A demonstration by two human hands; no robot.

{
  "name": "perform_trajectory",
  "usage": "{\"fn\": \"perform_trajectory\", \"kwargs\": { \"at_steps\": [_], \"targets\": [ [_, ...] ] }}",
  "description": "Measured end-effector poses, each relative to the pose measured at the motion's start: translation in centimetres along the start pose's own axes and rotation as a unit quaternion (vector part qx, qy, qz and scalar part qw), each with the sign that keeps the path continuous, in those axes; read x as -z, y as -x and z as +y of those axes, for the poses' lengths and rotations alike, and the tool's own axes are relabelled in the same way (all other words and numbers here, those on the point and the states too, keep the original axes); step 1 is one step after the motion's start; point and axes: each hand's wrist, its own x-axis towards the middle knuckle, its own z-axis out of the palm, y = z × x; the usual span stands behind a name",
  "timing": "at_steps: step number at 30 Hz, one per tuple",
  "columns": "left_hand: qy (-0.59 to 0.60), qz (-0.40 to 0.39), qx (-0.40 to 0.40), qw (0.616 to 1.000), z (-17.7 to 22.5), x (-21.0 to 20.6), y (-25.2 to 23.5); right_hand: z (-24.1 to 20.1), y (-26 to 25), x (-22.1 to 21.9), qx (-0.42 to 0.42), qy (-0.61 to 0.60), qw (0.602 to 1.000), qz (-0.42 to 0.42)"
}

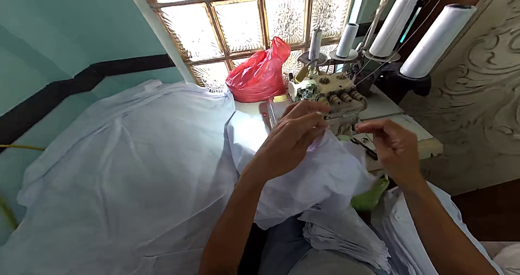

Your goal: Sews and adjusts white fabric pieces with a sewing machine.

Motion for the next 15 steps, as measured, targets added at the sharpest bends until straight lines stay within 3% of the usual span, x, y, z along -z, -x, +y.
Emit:
{"fn": "perform_trajectory", "kwargs": {
  "at_steps": [3,6,8,12,15],
  "targets": [
    [-0.011,-0.002,0.004,1.000,0.2,-1.0,-1.0,-4.3,-1.4,-0.4,0.024,-0.161,0.979,-0.123],
    [-0.019,0.013,0.001,1.000,0.8,-1.1,-1.3,-5.1,-0.6,-2.3,0.005,-0.225,0.940,-0.254],
    [-0.050,0.019,0.001,0.999,1.1,-0.9,-1.4,-5.5,0.0,-3.2,0.025,-0.207,0.942,-0.263],
    [-0.131,0.021,0.037,0.991,0.9,-1.0,-1.9,-7.3,-1.1,-3.6,0.046,-0.122,0.973,-0.190],
    [-0.135,0.009,0.027,0.990,1.9,-0.9,-2.5,-7.0,-0.6,-4.0,0.027,-0.010,0.958,-0.285]
  ]
}}
